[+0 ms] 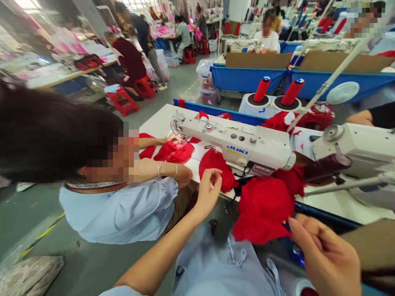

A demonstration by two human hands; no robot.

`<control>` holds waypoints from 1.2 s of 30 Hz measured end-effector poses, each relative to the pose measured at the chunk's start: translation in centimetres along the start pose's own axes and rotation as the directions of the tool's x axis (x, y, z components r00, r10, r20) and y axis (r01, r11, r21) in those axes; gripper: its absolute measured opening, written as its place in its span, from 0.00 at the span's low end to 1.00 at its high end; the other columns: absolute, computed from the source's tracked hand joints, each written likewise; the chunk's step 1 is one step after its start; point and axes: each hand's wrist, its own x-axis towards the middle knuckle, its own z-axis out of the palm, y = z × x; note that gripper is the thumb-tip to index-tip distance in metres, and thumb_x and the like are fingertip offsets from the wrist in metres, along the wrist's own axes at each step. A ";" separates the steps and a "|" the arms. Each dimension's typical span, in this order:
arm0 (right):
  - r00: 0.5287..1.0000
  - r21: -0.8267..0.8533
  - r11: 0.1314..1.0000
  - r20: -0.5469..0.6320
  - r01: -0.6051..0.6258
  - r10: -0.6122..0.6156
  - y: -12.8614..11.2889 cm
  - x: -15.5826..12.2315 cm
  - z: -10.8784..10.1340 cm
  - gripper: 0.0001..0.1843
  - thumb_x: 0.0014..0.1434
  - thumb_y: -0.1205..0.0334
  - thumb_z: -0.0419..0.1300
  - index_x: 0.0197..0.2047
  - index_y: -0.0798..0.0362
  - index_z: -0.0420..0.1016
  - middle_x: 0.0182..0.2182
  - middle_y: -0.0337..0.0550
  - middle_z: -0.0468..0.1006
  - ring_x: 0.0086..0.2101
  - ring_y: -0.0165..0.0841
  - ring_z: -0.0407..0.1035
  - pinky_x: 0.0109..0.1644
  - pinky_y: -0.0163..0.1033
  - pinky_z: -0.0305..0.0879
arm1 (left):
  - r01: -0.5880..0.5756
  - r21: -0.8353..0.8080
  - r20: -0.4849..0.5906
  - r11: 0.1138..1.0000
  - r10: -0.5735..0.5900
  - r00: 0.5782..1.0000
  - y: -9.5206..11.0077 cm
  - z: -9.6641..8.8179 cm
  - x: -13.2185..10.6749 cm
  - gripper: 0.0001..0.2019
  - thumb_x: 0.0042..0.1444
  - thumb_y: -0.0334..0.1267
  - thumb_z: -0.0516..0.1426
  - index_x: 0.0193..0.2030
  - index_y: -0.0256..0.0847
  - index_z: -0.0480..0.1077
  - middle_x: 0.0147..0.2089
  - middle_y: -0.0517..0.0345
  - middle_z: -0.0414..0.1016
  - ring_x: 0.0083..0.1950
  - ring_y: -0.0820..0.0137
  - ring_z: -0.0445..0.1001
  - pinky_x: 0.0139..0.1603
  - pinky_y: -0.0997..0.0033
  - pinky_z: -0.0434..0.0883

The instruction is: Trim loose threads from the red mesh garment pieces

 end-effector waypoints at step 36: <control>0.661 -0.663 0.477 0.035 0.577 -0.750 2.7 5.5 -0.6 0.25 0.55 0.80 0.58 0.21 0.48 0.47 0.17 0.28 0.50 0.17 0.25 0.46 0.21 0.35 0.43 | -0.472 0.416 0.589 0.777 0.165 0.791 5.0 0.4 -8.9 0.18 0.68 0.42 0.42 0.38 0.40 0.71 0.33 0.58 0.69 0.33 0.70 0.67 0.36 0.71 0.63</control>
